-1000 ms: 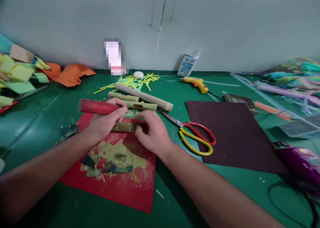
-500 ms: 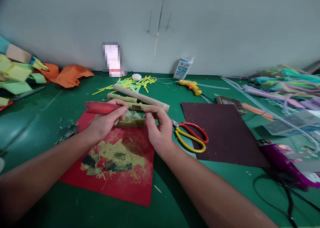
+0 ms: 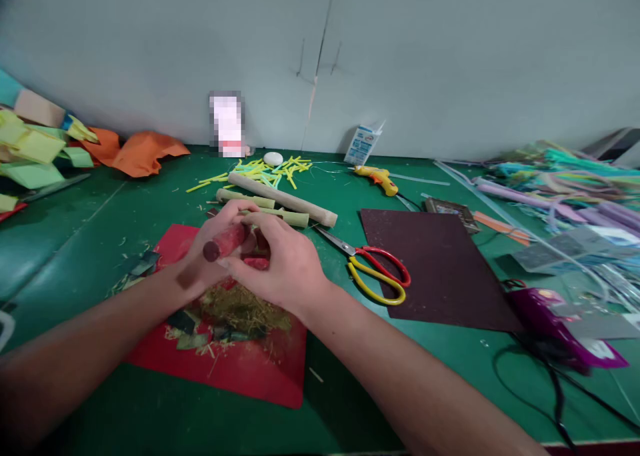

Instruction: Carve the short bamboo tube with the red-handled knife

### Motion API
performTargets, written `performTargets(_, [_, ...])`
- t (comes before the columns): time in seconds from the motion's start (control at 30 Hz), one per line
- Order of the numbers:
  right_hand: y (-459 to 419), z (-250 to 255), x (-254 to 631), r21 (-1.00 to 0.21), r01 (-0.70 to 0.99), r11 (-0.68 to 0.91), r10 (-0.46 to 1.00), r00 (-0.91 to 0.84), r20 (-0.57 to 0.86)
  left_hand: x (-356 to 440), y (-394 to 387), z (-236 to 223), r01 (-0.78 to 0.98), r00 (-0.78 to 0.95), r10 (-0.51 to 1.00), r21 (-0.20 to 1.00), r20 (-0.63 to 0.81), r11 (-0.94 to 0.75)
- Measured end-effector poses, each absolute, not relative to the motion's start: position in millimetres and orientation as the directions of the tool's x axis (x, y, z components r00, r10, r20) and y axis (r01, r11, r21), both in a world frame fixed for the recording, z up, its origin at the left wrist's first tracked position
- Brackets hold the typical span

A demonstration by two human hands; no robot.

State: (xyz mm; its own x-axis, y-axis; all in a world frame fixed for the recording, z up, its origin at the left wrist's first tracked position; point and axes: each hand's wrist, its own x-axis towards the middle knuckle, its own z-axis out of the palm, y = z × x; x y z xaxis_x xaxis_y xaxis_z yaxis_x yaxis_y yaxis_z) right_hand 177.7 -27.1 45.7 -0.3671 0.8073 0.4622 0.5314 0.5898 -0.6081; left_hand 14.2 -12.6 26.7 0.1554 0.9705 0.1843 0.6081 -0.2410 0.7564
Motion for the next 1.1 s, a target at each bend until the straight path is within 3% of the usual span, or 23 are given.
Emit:
performTargets(0.13, [-31.0, 43.0, 170.9, -0.402, 0.675, 0.619, 0.766, -0.407, 0.497, 14.6, -15.9, 33.6, 0.776, 0.217, 0.957, 0.560, 0.194, -0.290])
performTargets(0.2, [-30.9, 40.3, 168.8, -0.388, 0.697, 0.603, 0.766, -0.371, 0.525, 14.3, -16.9, 35.9, 0.819, 0.257, 0.944, 0.473, 0.207, -0.326])
performTargets(0.3, [-24.6, 39.2, 172.6, -0.559, 0.653, 0.511, 0.816, -0.166, 0.553, 10.7, -15.9, 35.3, 0.825, 0.253, 0.932, 0.445, 0.261, -0.349])
performTargets(0.43, [-9.5, 43.9, 188.2, -0.896, 0.236, 0.377, 0.912, 0.074, 0.404, 1.7, -9.5, 29.2, 0.823, 0.241, 0.898, 0.414, 0.367, -0.390])
performTargets(0.5, [-3.2, 45.1, 194.2, -0.939, 0.079, 0.336, 0.935, 0.094, 0.342, -2.0, -6.5, 25.8, 0.843, 0.336, 0.873, 0.302, 0.353, -0.446])
performTargets(0.6, [3.2, 41.8, 195.1, -0.949, 0.030, 0.313, 0.941, 0.126, 0.315, -4.4, -5.2, 22.7, 0.863, 0.415, 0.874, 0.194, 0.254, -0.466])
performTargets(0.73, [7.2, 33.4, 184.9, -0.965, 0.053, 0.256, 0.941, 0.216, 0.261, -2.6, -9.4, 25.1, 0.878, 0.357, 0.923, 0.285, 0.144, -0.384])
performTargets(0.83, [5.5, 29.4, 176.7, -0.979, 0.067, 0.194, 0.966, 0.164, 0.202, 0.5, -14.8, 27.4, 0.895, 0.314, 0.946, 0.310, 0.076, -0.322])
performTargets(1.1, [5.0, 17.9, 174.5, -0.979, 0.103, 0.178, 0.980, -0.106, 0.167, -0.7, -22.1, 8.8, 0.833, 0.386, 0.898, 0.339, 0.212, -0.438])
